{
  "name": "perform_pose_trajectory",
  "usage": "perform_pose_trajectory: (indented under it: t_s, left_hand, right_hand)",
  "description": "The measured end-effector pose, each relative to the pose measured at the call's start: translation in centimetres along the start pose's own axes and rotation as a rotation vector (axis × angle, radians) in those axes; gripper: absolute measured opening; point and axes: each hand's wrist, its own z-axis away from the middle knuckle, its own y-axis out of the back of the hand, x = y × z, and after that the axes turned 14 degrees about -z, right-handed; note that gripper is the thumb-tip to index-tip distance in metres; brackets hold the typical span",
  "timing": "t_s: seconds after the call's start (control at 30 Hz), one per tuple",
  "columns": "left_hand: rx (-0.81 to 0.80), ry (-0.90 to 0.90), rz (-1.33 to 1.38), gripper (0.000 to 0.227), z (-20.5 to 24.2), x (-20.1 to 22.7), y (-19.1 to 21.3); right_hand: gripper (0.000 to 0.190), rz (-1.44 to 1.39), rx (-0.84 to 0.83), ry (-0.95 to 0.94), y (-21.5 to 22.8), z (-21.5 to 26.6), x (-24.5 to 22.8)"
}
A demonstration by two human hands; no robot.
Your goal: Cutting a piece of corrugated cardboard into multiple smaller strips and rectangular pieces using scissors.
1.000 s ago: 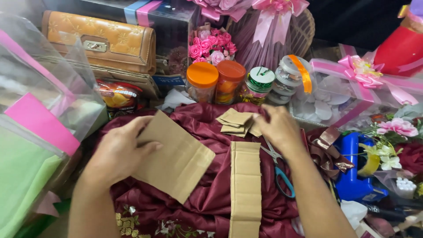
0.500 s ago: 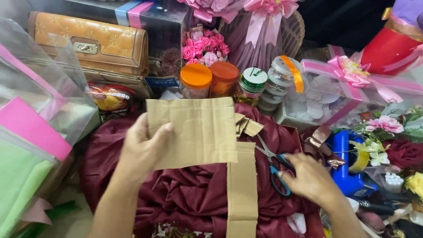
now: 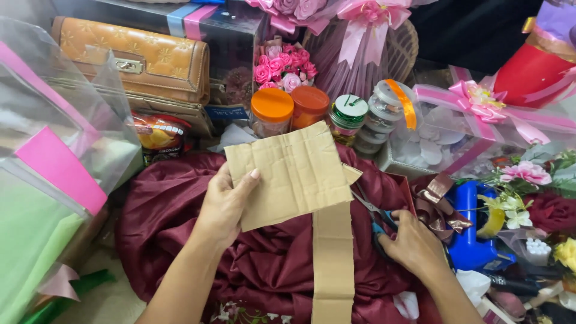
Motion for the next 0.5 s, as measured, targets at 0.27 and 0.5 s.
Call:
perform_pose_trajectory:
  t_s: [0.27,0.5]
  left_hand:
    - [-0.086,0.079,0.141,0.049,0.1,-0.4,-1.1]
    - [-0.027,0.005,0.179,0.042,-0.9,-1.9,-0.7]
  right_hand:
    - [0.053,0.069,-0.087,-0.065,0.8,-0.4,0.6]
    - [0.048,0.125,-0.107,-0.185,3.9,2.1,-1.0]
